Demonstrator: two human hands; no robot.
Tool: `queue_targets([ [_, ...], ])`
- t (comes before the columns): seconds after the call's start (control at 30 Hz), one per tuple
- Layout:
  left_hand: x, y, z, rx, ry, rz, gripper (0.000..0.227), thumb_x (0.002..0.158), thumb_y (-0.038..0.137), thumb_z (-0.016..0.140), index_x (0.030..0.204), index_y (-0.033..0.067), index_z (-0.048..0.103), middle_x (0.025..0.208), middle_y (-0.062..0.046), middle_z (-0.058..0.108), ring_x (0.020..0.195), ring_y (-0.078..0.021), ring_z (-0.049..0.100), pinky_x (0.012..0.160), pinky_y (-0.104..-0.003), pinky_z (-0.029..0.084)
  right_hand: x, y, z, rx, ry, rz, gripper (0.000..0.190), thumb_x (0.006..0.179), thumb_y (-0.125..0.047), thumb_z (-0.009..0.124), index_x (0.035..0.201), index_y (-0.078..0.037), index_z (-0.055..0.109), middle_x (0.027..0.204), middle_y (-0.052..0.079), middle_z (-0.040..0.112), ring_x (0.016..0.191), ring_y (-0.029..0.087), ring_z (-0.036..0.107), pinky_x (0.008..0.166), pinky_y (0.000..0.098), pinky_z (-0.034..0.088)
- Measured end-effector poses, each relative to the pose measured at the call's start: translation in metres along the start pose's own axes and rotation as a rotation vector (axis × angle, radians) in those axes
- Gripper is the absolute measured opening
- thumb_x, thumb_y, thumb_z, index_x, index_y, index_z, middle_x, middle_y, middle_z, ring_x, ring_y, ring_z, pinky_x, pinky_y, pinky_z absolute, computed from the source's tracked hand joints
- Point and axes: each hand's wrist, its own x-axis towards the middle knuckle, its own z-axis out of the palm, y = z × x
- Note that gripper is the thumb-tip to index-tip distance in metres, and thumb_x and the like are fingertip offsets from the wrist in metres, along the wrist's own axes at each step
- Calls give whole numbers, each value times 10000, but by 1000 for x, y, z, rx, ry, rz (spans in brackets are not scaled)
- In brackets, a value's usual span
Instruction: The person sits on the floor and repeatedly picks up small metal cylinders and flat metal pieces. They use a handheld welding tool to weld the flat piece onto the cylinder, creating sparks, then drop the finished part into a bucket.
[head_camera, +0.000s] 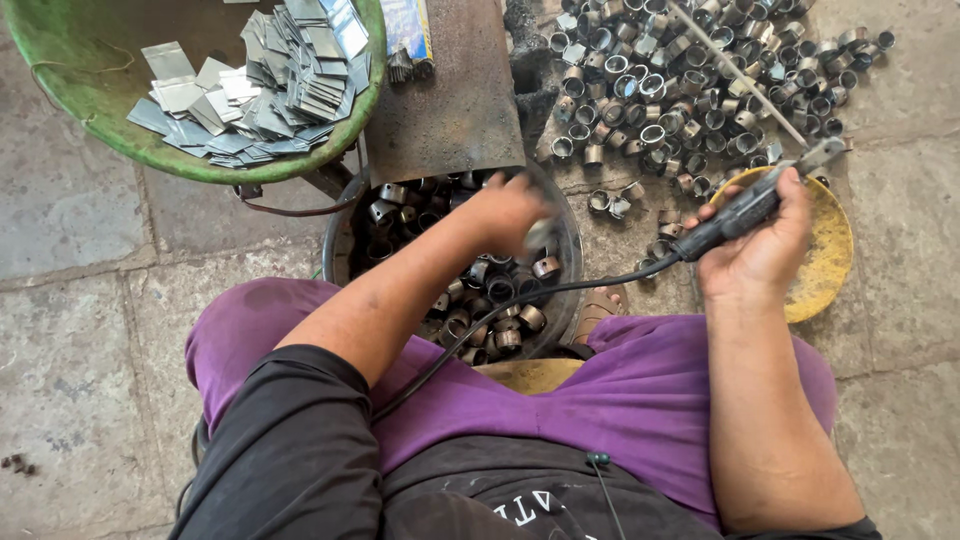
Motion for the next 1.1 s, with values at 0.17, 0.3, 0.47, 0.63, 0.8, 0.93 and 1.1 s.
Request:
queue_targets([
  [0.17,33,-8,45,-313,872,145,467,889,306,779,1311,151,654,1456,-114,558,1326,-342,587,1134,-435,484,10,-8,-15,124,79,11,391,903,-498,692,1010,-131,611,878,52,652,764,270,632,717,477,505],
  [0.3,52,-19,96,-235,405,-22,429,864,389,744,1170,93,689,1486,-178,475,1210,-394,595,985,-480,506,17,-4,-17,118,99,2,404,902,-507,701,981,-118,623,864,55,647,755,273,631,718,477,509],
  [0.47,50,-39,159,-133,102,-153,447,759,156,731,1205,147,702,1403,-99,541,1198,-357,613,968,-465,522,16,9,-14,73,100,33,365,926,-476,687,993,-121,636,849,44,642,744,263,630,703,481,509],
  [0.63,50,-40,146,-167,153,-115,342,816,40,654,1143,124,707,1258,-79,638,1163,-314,650,927,-437,552,13,6,-6,30,68,13,322,939,-449,666,1007,-135,648,850,40,646,742,257,621,695,485,508],
  [0.8,45,-28,78,-219,480,88,244,856,65,632,1083,108,711,1123,-103,649,1068,-322,648,894,-437,544,10,3,-2,49,38,24,315,967,-443,659,1012,-132,630,862,40,636,770,259,615,723,480,507],
  [0.93,20,-42,39,-205,873,74,152,930,99,653,1069,67,703,1142,-108,648,1071,-304,648,937,-431,534,11,4,-4,51,49,51,308,969,-446,653,1012,-145,611,870,34,635,772,260,608,723,481,501],
  [1.1,-14,-68,30,-95,923,-147,138,845,120,707,955,37,693,1140,-122,641,1134,-344,597,970,-445,519,15,7,-11,44,31,36,309,968,-451,648,1011,-149,592,879,35,637,763,265,601,719,487,499],
])
